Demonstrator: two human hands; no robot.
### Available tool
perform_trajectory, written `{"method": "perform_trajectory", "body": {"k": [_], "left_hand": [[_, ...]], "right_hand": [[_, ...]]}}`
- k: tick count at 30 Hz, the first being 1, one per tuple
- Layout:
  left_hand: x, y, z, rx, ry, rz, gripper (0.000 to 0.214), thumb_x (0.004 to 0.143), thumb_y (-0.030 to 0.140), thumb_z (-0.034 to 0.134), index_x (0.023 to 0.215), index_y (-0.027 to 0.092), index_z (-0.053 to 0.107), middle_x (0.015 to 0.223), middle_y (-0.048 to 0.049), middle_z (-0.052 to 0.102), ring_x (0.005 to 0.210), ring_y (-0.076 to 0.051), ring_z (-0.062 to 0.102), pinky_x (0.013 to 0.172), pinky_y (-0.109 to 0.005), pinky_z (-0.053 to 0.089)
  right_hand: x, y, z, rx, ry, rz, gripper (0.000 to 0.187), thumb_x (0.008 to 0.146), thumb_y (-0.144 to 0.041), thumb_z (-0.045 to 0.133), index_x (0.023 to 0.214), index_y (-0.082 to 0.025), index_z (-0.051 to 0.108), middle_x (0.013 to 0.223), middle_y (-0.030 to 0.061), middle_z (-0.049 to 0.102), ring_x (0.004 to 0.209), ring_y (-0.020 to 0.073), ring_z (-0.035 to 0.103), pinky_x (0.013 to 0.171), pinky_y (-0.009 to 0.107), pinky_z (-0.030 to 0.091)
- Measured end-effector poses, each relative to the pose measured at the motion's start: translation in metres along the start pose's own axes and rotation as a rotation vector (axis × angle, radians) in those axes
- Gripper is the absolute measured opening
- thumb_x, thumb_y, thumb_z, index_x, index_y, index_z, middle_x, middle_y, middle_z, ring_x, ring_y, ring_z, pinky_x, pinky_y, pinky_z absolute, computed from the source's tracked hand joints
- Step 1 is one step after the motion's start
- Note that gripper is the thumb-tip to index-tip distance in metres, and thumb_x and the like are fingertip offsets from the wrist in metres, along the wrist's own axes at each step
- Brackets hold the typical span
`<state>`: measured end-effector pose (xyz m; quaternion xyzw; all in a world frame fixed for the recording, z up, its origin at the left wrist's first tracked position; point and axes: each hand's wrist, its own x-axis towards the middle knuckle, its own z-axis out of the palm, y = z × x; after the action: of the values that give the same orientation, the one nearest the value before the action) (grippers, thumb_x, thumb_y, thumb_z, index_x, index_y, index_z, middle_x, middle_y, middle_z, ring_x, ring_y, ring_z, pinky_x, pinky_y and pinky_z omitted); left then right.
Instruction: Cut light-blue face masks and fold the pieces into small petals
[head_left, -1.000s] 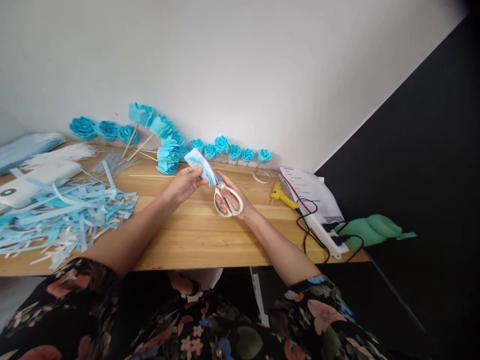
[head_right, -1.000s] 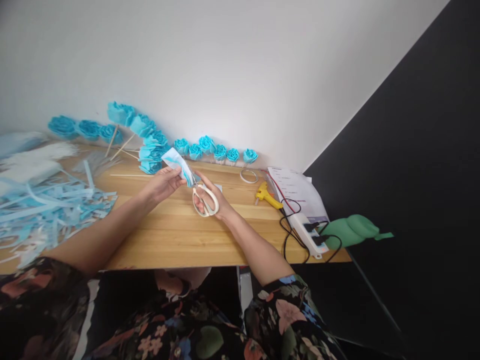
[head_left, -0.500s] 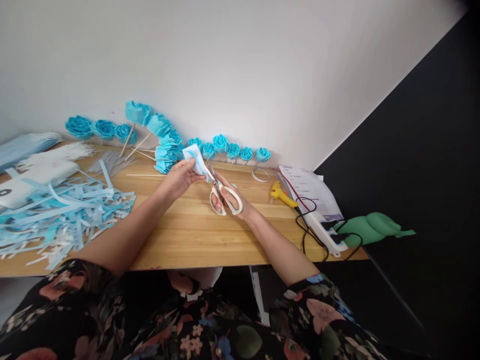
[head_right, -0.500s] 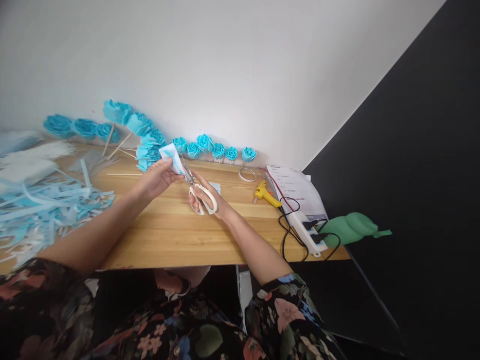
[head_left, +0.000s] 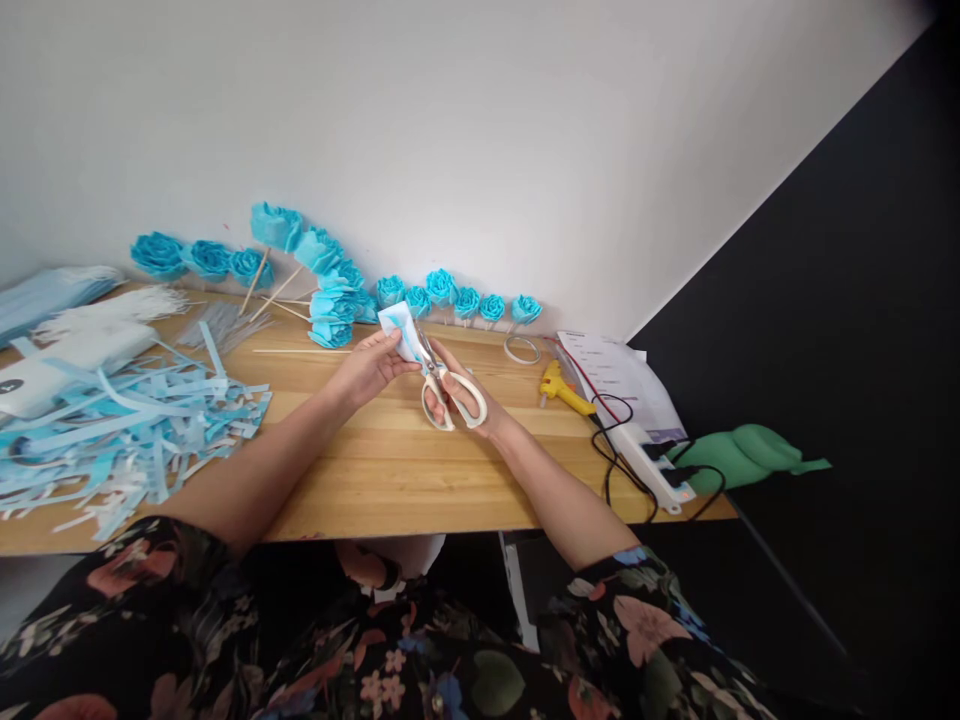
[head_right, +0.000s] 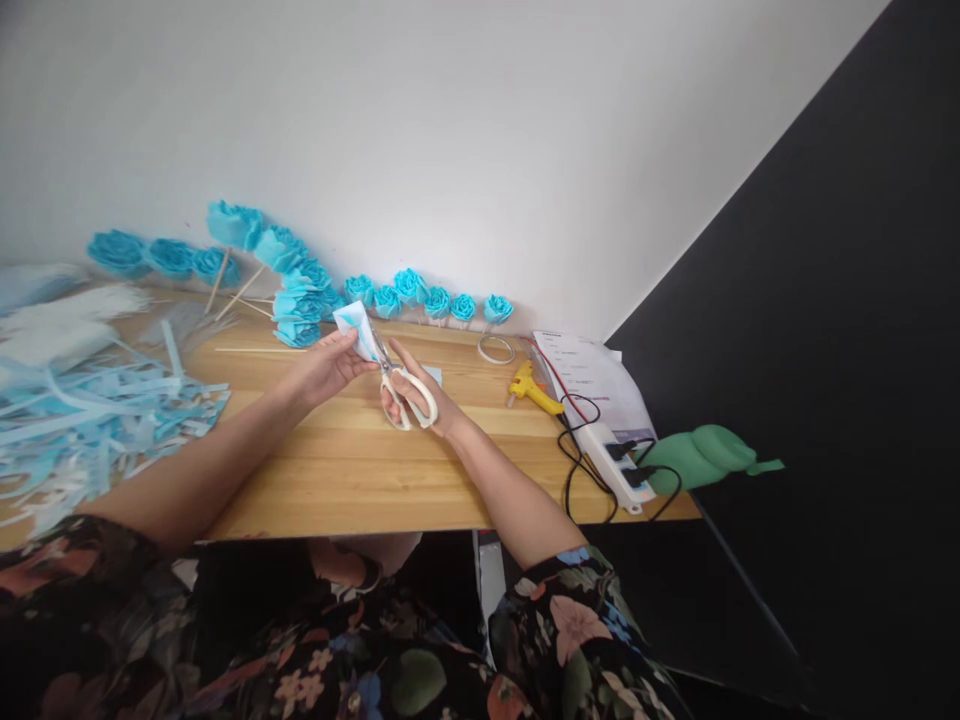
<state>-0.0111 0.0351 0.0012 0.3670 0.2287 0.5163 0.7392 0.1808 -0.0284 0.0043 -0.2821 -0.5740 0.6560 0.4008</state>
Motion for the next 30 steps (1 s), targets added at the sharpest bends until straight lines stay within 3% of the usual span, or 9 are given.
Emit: {"method": "perform_trajectory", "body": {"k": [18,30], "left_hand": [[-0.0041,-0.0067,0.0069,-0.063,-0.033,-0.055,0.012,0.093,0.02,0.065,0.088,0.012,0.071,0.084,-0.0087,0.078,0.072,-0.017,0.074,0.07,-0.028,0.063],[-0.0052,-0.005,0.0088,-0.071,-0.021,-0.068,0.014,0.095,0.018,0.061,0.093,0.01,0.071,0.085,-0.0096,0.078,0.074,-0.017,0.075,0.07,-0.027,0.062]], "right_hand": [[0.0013,0.0053,0.0018,0.031,0.055,-0.09,0.088,0.091,-0.058,0.061,0.16,-0.027,0.016,0.074,-0.0033,0.064,0.051,0.01,0.055,0.046,0.022,0.047],[0.0022,0.0049,0.0023,0.077,0.077,-0.07,0.098,0.086,-0.055,0.069,0.16,-0.024,0.012,0.068,-0.0048,0.064,0.046,0.008,0.049,0.042,0.019,0.043]]}}
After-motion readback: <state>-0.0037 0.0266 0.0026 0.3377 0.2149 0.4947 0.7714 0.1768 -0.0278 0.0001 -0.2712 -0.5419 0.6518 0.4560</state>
